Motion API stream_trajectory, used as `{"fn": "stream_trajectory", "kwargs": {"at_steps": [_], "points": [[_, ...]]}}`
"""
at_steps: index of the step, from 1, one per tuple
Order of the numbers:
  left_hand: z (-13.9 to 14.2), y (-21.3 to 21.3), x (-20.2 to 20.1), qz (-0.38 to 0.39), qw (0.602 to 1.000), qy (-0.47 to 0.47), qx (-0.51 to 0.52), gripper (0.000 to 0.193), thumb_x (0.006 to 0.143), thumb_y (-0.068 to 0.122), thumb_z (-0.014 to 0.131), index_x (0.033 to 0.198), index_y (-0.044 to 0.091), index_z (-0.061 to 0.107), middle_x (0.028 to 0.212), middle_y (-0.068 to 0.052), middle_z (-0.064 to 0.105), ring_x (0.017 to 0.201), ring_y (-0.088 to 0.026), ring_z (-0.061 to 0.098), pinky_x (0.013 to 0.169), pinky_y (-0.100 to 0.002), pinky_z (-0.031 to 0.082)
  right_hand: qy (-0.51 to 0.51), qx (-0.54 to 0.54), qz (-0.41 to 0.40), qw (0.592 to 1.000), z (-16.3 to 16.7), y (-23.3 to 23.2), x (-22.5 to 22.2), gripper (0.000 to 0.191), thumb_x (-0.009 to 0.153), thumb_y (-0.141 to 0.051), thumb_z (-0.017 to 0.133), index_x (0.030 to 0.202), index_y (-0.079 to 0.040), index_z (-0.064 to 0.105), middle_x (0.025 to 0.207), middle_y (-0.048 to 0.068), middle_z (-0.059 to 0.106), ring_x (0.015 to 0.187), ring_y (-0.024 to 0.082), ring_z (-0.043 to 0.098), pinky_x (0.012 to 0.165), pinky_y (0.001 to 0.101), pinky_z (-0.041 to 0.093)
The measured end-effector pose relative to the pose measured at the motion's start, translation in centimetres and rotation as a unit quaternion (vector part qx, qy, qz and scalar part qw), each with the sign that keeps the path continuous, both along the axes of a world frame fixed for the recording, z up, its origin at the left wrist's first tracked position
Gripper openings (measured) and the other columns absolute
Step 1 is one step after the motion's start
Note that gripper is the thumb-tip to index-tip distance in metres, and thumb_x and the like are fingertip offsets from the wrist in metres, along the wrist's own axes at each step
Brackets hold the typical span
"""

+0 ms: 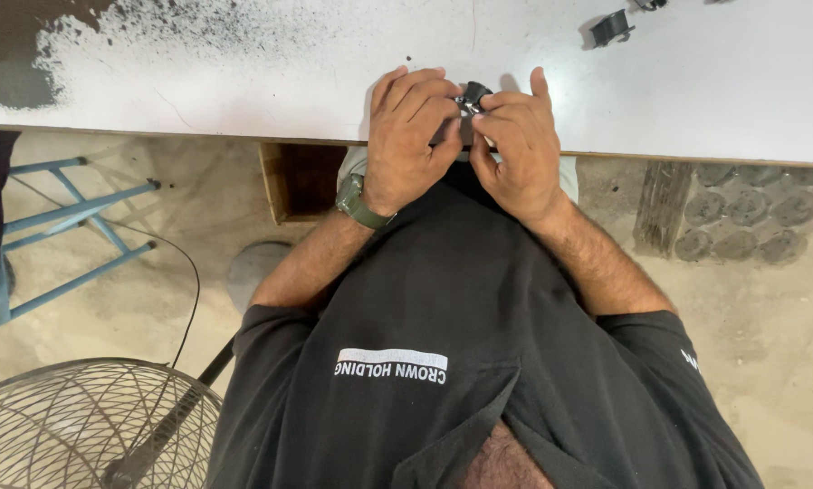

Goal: The person sits at a workbench and assembles small black plastic components onto metal hub parts, fitting each piece into place by hand and using a small flat tool to help seat the pieces. Finished assemblies are set aside on the bench as more components are picked up and worked on one at a time.

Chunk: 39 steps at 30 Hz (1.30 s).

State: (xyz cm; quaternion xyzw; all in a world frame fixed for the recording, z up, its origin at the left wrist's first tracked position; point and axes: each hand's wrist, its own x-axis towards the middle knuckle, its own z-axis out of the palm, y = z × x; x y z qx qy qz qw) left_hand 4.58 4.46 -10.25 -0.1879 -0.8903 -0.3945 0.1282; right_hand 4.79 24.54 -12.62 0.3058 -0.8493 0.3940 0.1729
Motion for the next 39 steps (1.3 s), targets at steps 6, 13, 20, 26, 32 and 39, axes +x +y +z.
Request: {"fn": "stream_trajectory", "kwargs": {"at_steps": [6,13,20,26,32,39], "points": [[0.3,-0.4,-0.1,0.005,0.998,-0.010,0.070,0.022,0.090,0.006,0.073,0.107,0.008,0.059,0.121,-0.004,0.070,0.128,-0.028,0.062,0.119,-0.052,0.039,0.022,0.032,-0.022,0.999,1.4,1.3,-0.5,0.035,0.090,0.010,0.076,0.118,-0.010,0.068,0.107,0.008,0.059,0.126,0.030,0.061,0.131,0.0620,0.020],[1.1,-1.2,-0.5,0.002,0.999,-0.037,0.023,0.031,0.091,0.002,0.074,0.121,0.005,0.066,0.115,-0.005,0.068,0.115,-0.029,0.063,0.111,-0.048,0.045,-0.038,0.081,-0.037,0.995,2.3,0.7,-1.8,0.045,0.087,-0.017,0.090,0.127,-0.006,0.071,0.116,0.012,0.058,0.136,0.038,0.048,0.125,0.0659,0.015],[2.2,-2.0,-1.1,0.008,1.000,-0.011,-0.014,0.016,0.093,0.005,0.078,0.105,0.008,0.069,0.131,-0.006,0.061,0.131,-0.030,0.054,0.108,-0.045,0.046,-0.030,0.080,-0.025,0.996,1.9,0.9,-1.8,0.033,0.088,-0.012,0.088,0.116,-0.007,0.072,0.116,0.009,0.058,0.138,0.034,0.051,0.130,0.0654,0.015],[2.5,-1.8,-1.0,-0.041,0.996,0.006,-0.078,0.017,0.095,0.008,0.080,0.109,0.009,0.070,0.136,-0.004,0.059,0.143,-0.030,0.048,0.114,-0.048,0.042,-0.030,0.088,-0.024,0.995,1.7,1.1,-1.7,0.031,0.086,-0.013,0.089,0.111,-0.006,0.071,0.115,0.009,0.058,0.136,0.034,0.051,0.130,0.0651,0.016],[1.9,-1.8,-0.6,-0.050,0.987,0.056,-0.144,0.016,0.097,0.010,0.080,0.109,0.009,0.069,0.139,-0.006,0.055,0.144,-0.030,0.044,0.114,-0.051,0.042,-0.034,0.074,-0.051,0.995,1.2,1.2,-1.5,0.031,0.086,-0.013,0.089,0.110,-0.007,0.071,0.113,0.008,0.058,0.134,0.032,0.053,0.131,0.0644,0.016],[2.3,-1.0,-0.4,-0.072,0.986,0.061,-0.136,0.019,0.093,0.009,0.078,0.109,0.007,0.067,0.135,-0.006,0.056,0.139,-0.029,0.050,0.111,-0.049,0.044,-0.023,0.099,0.000,0.995,1.2,1.6,-1.6,0.031,0.088,-0.016,0.088,0.111,-0.005,0.069,0.116,0.011,0.058,0.135,0.033,0.051,0.131,0.0660,0.017]]}}
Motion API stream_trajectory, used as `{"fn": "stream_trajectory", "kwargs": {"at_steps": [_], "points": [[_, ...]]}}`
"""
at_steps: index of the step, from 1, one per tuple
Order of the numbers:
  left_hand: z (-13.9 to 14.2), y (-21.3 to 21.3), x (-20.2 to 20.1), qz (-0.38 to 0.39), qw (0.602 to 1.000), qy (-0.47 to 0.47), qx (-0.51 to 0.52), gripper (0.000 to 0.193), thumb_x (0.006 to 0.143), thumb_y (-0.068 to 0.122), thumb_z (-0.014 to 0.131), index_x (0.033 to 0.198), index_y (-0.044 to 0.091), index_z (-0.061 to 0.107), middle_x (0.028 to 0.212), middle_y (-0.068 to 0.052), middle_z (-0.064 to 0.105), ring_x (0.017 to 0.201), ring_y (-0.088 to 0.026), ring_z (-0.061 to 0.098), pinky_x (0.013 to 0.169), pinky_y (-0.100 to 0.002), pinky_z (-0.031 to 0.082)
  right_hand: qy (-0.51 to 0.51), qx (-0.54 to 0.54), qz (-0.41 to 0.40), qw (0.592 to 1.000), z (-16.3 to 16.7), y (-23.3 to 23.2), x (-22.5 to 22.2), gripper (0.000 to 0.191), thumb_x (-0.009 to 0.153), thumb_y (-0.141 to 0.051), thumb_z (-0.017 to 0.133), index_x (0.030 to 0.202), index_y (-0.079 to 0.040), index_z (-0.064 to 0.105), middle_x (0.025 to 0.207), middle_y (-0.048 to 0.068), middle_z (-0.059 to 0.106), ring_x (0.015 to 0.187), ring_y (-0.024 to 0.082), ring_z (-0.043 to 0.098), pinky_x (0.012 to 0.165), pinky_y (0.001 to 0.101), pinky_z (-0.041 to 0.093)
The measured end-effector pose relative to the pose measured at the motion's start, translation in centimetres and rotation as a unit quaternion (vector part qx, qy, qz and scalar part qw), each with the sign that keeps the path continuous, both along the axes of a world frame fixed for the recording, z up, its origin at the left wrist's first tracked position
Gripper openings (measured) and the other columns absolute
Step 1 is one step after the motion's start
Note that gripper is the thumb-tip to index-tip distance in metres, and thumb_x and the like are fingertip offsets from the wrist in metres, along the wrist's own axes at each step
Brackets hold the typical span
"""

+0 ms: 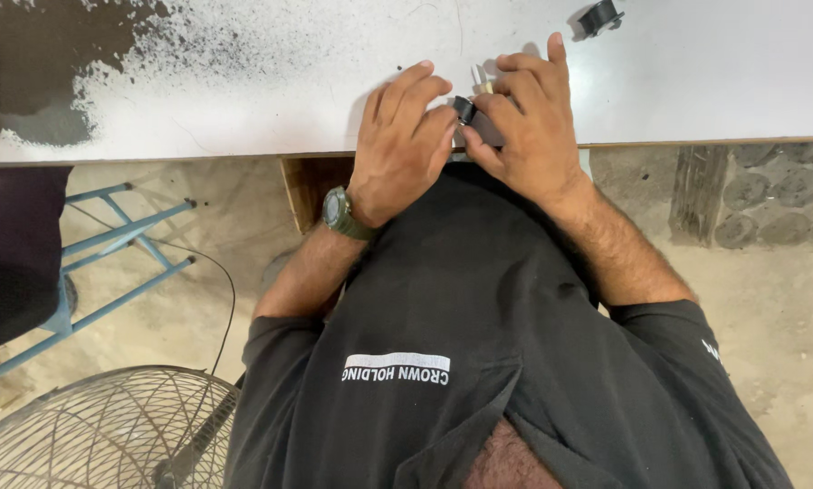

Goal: The person sits at a workbench and assembles small black plastic components onto metal hub parts, fitting each piece into place by hand and using a small flat tool to help seat the pieces. Finished assemblies are set aside on the bench as more components are picked up and worked on one at a time.

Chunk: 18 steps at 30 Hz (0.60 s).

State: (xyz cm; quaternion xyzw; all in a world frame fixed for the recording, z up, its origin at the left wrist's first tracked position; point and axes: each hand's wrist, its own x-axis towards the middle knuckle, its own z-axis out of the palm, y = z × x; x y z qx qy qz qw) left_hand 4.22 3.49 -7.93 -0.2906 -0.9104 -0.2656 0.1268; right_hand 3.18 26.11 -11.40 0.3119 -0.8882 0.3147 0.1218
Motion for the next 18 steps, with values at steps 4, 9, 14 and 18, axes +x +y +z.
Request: {"fn": "stream_trajectory", "kwargs": {"at_steps": [4,9,14,18], "points": [[0.9,-0.3,-0.6,0.030,0.993,-0.083,0.075,0.016,0.094,0.006,0.077,0.106,0.007,0.067,0.128,-0.006,0.060,0.119,-0.029,0.058,0.098,-0.042,0.050,0.000,0.003,0.005,1.000,0.1,-0.2,0.2,0.032,0.088,-0.017,0.088,0.111,-0.005,0.069,0.119,0.010,0.059,0.134,0.032,0.052,0.131,0.0656,0.018],[1.3,-0.8,-0.9,0.032,0.991,-0.086,0.098,0.017,0.089,0.005,0.077,0.100,0.007,0.064,0.115,-0.005,0.064,0.102,-0.028,0.063,0.085,-0.040,0.054,-0.004,0.000,-0.013,1.000,0.1,-0.3,0.2,0.031,0.090,-0.019,0.090,0.111,-0.008,0.070,0.115,0.009,0.059,0.132,0.031,0.053,0.131,0.0650,0.017],[0.3,-0.3,-0.3,0.061,0.988,-0.087,0.111,0.017,0.086,0.005,0.076,0.096,0.009,0.062,0.098,-0.003,0.066,0.092,-0.028,0.065,0.080,-0.040,0.054,0.017,-0.019,-0.029,0.999,0.2,0.2,0.6,0.028,0.090,-0.015,0.089,0.111,-0.007,0.071,0.114,0.009,0.059,0.131,0.033,0.055,0.130,0.0629,0.017],[-0.8,0.2,0.0,0.075,0.986,-0.089,0.116,0.017,0.086,0.006,0.076,0.095,0.009,0.062,0.092,-0.004,0.066,0.086,-0.027,0.065,0.077,-0.040,0.053,0.054,-0.113,-0.012,0.992,-0.2,-0.3,1.8,0.028,0.092,0.000,0.083,0.114,-0.007,0.066,0.108,0.010,0.060,0.122,0.033,0.064,0.130,0.0624,0.025]]}}
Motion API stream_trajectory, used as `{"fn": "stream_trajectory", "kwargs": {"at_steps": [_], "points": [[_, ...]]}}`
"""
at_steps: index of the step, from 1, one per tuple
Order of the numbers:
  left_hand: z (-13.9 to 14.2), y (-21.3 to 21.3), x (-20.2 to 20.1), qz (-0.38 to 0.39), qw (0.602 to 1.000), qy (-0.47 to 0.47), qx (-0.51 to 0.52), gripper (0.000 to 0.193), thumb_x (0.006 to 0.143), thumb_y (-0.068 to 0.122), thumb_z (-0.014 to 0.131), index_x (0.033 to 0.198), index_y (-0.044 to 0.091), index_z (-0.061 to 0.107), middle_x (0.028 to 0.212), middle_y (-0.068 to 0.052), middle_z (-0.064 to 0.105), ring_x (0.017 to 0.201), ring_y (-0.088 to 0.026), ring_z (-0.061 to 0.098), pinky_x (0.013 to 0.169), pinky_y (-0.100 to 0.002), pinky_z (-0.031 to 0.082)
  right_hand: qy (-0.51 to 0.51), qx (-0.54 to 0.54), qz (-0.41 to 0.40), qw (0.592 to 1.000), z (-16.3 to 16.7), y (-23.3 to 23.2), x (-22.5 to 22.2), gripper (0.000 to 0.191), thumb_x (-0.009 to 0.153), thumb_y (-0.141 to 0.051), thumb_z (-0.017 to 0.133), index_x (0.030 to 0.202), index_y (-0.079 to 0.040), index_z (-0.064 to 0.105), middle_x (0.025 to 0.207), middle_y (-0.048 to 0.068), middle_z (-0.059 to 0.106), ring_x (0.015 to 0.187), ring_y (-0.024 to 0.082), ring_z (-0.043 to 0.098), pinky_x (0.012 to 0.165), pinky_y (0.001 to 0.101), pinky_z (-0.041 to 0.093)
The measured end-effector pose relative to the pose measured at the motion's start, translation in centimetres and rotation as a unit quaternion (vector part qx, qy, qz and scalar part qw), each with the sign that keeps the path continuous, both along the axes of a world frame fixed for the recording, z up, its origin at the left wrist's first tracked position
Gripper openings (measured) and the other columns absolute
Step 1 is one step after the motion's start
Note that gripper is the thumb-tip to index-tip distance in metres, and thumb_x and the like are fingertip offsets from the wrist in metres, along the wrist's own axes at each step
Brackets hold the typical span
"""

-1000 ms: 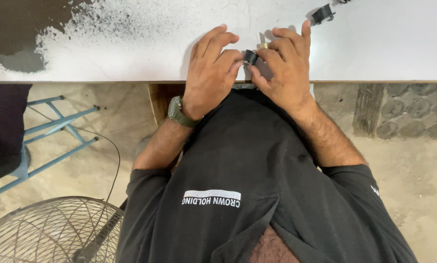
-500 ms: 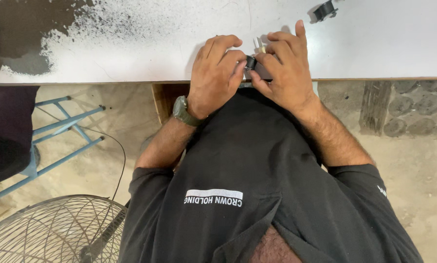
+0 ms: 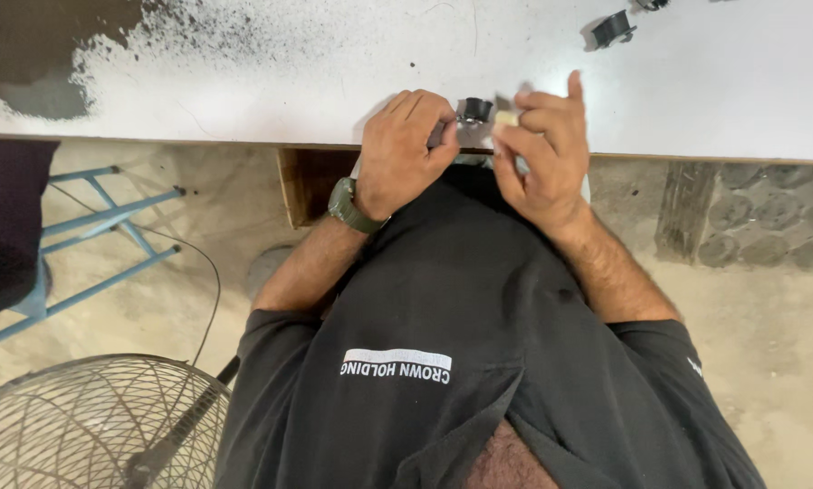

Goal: The person sits at a workbench and assembles small black plastic components onto metal hub parts, fitting each piece into place by hand and using a small flat tool to help seat the pieces. Finished assemblies are set aside on the bench as more components are picked up and worked on one at a time.

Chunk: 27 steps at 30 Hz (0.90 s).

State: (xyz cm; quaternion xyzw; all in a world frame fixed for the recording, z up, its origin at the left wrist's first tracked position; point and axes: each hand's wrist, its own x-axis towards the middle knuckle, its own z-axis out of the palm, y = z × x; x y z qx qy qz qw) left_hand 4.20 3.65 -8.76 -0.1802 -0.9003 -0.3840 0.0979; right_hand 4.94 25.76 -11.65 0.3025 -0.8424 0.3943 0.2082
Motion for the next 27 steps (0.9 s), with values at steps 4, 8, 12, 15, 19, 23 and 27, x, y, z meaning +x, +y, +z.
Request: {"fn": "stream_trajectory", "kwargs": {"at_steps": [4,8,12,15,19,23,27], "points": [[-0.8,0.5,0.2,0.003,0.999,0.035,0.019,0.019,0.084,0.006,0.075,0.097,0.008,0.062,0.095,-0.005,0.067,0.087,-0.028,0.064,0.077,-0.041,0.053,-0.057,-0.059,0.035,0.996,-0.8,-1.2,0.9,0.035,0.087,0.008,0.075,0.115,-0.004,0.058,0.105,0.010,0.064,0.116,0.035,0.067,0.126,0.0623,0.032],[-1.3,0.7,0.3,0.004,0.998,0.051,0.035,0.019,0.085,0.005,0.075,0.098,0.008,0.062,0.095,-0.005,0.067,0.086,-0.027,0.065,0.077,-0.040,0.053,-0.041,-0.054,0.011,0.998,-1.3,-1.6,0.7,0.034,0.087,0.010,0.076,0.113,-0.005,0.058,0.105,0.012,0.065,0.115,0.033,0.068,0.126,0.0613,0.033],[-1.4,0.6,0.5,0.012,0.997,0.052,0.048,0.019,0.086,0.004,0.074,0.100,0.008,0.062,0.098,-0.005,0.068,0.087,-0.027,0.066,0.079,-0.039,0.055,-0.052,-0.046,0.008,0.998,-1.4,-1.7,0.6,0.034,0.088,0.010,0.077,0.112,-0.005,0.059,0.104,0.010,0.065,0.116,0.032,0.068,0.127,0.0617,0.032],[-1.3,0.5,0.7,0.008,0.998,0.048,0.044,0.019,0.086,0.003,0.074,0.101,0.007,0.063,0.099,-0.005,0.069,0.087,-0.027,0.066,0.079,-0.039,0.055,-0.049,-0.038,0.008,0.998,-1.4,-1.7,0.7,0.034,0.087,0.009,0.077,0.112,-0.005,0.059,0.103,0.011,0.065,0.116,0.032,0.068,0.126,0.0627,0.031],[-1.1,0.4,0.7,0.012,0.998,0.028,0.053,0.018,0.087,0.003,0.074,0.101,0.008,0.063,0.097,-0.005,0.070,0.085,-0.026,0.067,0.077,-0.039,0.055,-0.047,-0.031,0.014,0.998,-1.3,-1.7,0.7,0.034,0.087,0.009,0.077,0.112,-0.005,0.060,0.102,0.010,0.065,0.116,0.033,0.068,0.126,0.0641,0.029],[-0.8,0.4,0.6,0.026,0.997,0.024,0.068,0.018,0.090,0.004,0.075,0.102,0.008,0.064,0.094,-0.004,0.071,0.085,-0.026,0.068,0.076,-0.038,0.055,-0.049,-0.035,0.014,0.998,-1.4,-1.7,0.7,0.033,0.087,0.009,0.077,0.112,-0.005,0.060,0.101,0.010,0.065,0.116,0.032,0.068,0.126,0.0649,0.029],[-0.4,0.3,0.7,0.031,0.996,0.013,0.077,0.017,0.091,0.004,0.076,0.104,0.008,0.065,0.092,-0.004,0.071,0.083,-0.025,0.068,0.075,-0.037,0.055,-0.046,-0.041,0.010,0.998,-1.5,-1.8,0.7,0.033,0.088,0.009,0.077,0.112,-0.005,0.060,0.101,0.010,0.065,0.116,0.032,0.068,0.126,0.0648,0.029]]}}
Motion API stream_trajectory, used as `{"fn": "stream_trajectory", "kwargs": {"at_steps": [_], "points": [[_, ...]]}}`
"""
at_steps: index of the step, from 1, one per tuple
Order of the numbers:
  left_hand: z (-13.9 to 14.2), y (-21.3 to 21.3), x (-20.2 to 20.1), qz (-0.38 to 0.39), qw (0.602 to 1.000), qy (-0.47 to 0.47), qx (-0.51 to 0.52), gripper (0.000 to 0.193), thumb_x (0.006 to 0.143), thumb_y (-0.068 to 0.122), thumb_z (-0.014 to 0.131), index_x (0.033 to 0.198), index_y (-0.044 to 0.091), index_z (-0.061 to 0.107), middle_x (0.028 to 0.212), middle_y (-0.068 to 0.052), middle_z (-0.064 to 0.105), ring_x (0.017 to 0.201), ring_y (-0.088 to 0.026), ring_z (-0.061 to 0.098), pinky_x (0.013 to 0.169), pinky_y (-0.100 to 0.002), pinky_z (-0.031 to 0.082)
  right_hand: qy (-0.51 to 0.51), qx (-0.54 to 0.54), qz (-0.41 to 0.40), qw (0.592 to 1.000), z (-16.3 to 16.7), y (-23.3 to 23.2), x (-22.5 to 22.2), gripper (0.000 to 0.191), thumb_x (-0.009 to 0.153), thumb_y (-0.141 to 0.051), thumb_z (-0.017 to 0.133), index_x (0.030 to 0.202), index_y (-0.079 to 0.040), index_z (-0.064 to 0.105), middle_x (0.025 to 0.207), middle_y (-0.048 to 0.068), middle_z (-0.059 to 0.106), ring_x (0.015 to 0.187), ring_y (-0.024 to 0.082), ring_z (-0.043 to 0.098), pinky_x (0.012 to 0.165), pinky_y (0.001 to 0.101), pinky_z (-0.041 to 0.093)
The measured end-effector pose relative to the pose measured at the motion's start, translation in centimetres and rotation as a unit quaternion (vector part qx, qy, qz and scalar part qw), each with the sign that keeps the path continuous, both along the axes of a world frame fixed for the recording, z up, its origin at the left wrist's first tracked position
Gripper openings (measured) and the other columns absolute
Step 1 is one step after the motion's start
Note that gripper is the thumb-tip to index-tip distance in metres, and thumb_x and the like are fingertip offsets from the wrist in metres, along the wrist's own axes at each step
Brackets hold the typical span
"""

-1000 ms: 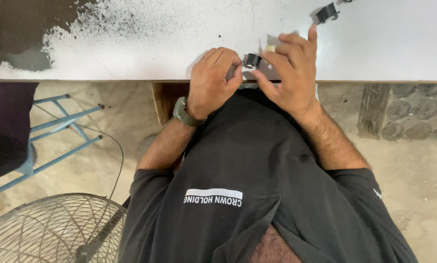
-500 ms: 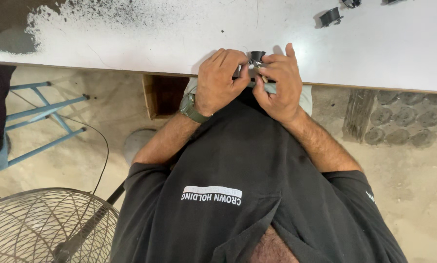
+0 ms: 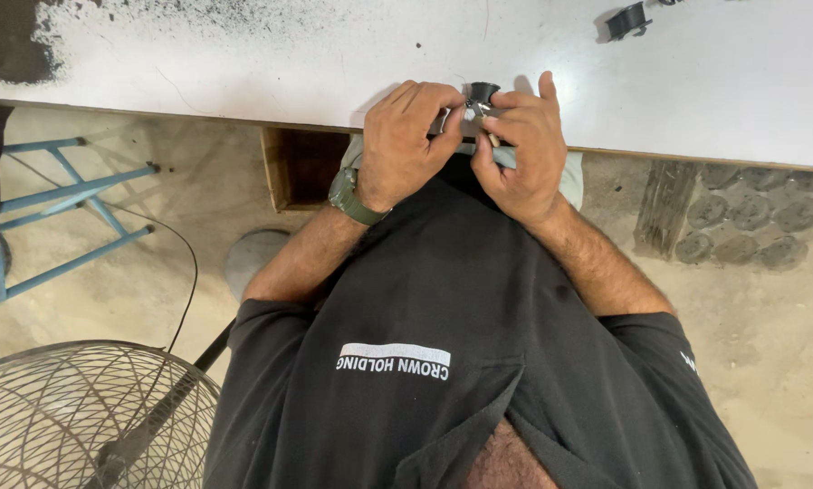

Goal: The person sits at a workbench and assembles small black plastic components onto metal hub parts, fitting each piece into place by hand and using a small flat tool to help seat the pieces. Finished assemblies are set aside on the bench as more components are picked up and worked on one at a time.

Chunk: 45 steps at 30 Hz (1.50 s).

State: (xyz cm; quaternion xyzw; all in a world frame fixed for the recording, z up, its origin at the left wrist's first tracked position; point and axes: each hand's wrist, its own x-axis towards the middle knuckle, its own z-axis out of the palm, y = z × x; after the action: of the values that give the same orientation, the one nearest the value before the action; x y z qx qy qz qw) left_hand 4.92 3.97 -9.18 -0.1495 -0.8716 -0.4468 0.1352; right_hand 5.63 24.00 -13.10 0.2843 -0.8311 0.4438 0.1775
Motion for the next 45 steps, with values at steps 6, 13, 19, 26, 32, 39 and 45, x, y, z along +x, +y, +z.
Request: {"fn": "stream_trajectory", "kwargs": {"at_steps": [6,13,19,26,32,39,45], "points": [[0.0,-0.2,0.0,-0.015,1.000,0.007,0.003,0.019,0.089,0.003,0.074,0.105,0.007,0.065,0.095,-0.004,0.072,0.084,-0.024,0.068,0.076,-0.037,0.055,0.005,0.003,-0.002,1.000,-0.2,-0.1,0.0,0.033,0.088,0.010,0.077,0.112,-0.005,0.060,0.102,0.011,0.064,0.116,0.031,0.067,0.127,0.0647,0.029],[-0.6,-0.2,0.0,-0.012,1.000,-0.015,0.005,0.017,0.090,0.002,0.074,0.104,0.008,0.065,0.093,-0.003,0.072,0.083,-0.022,0.068,0.074,-0.035,0.055,0.029,0.018,0.000,0.999,-0.5,-0.1,-0.1,0.037,0.088,0.013,0.079,0.114,-0.006,0.061,0.101,0.008,0.065,0.118,0.029,0.067,0.128,0.0608,0.026],[-0.8,-0.1,0.1,-0.023,1.000,-0.002,0.006,0.018,0.090,0.001,0.073,0.105,0.007,0.064,0.098,-0.004,0.072,0.086,-0.022,0.067,0.077,-0.035,0.055,0.045,0.027,-0.009,0.999,-0.5,-0.4,-0.4,0.037,0.086,0.016,0.079,0.111,-0.006,0.063,0.103,0.009,0.065,0.114,0.028,0.067,0.128,0.0612,0.027],[-0.1,1.0,-1.0,-0.063,0.997,-0.026,0.026,0.020,0.091,0.005,0.074,0.110,0.007,0.067,0.098,-0.001,0.072,0.083,-0.023,0.066,0.077,-0.038,0.054,0.041,0.060,-0.038,0.997,0.3,1.1,-0.8,0.038,0.085,0.015,0.079,0.112,-0.005,0.062,0.103,0.009,0.062,0.113,0.030,0.065,0.129,0.0606,0.027],[1.0,2.5,-2.6,-0.084,0.996,0.007,0.035,0.012,0.096,0.008,0.072,0.105,0.008,0.065,0.128,-0.006,0.070,0.104,-0.027,0.066,0.092,-0.040,0.054,0.030,0.098,-0.128,0.986,2.6,4.8,-3.2,0.032,0.090,0.013,0.076,0.115,-0.001,0.062,0.111,0.014,0.063,0.113,0.033,0.065,0.127,0.0621,0.027],[1.8,-3.6,-2.7,-0.013,1.000,0.022,-0.005,0.013,0.093,-0.001,0.073,0.103,0.003,0.066,0.125,-0.012,0.071,0.117,-0.031,0.067,0.100,-0.042,0.053,0.158,0.259,-0.010,0.953,4.9,6.7,-8.8,0.024,0.095,0.004,0.075,0.109,-0.004,0.058,0.126,0.016,0.061,0.138,0.040,0.054,0.127,0.0669,0.019],[2.0,-10.3,0.4,0.106,0.993,0.019,-0.047,0.013,0.095,-0.003,0.070,0.105,0.002,0.065,0.121,-0.013,0.071,0.115,-0.031,0.068,0.099,-0.043,0.056,0.108,0.309,-0.024,0.945,5.3,11.3,-17.5,0.017,0.092,0.002,0.059,0.108,-0.002,0.054,0.127,0.014,0.061,0.136,0.038,0.054,0.125,0.0680,0.016]]}}
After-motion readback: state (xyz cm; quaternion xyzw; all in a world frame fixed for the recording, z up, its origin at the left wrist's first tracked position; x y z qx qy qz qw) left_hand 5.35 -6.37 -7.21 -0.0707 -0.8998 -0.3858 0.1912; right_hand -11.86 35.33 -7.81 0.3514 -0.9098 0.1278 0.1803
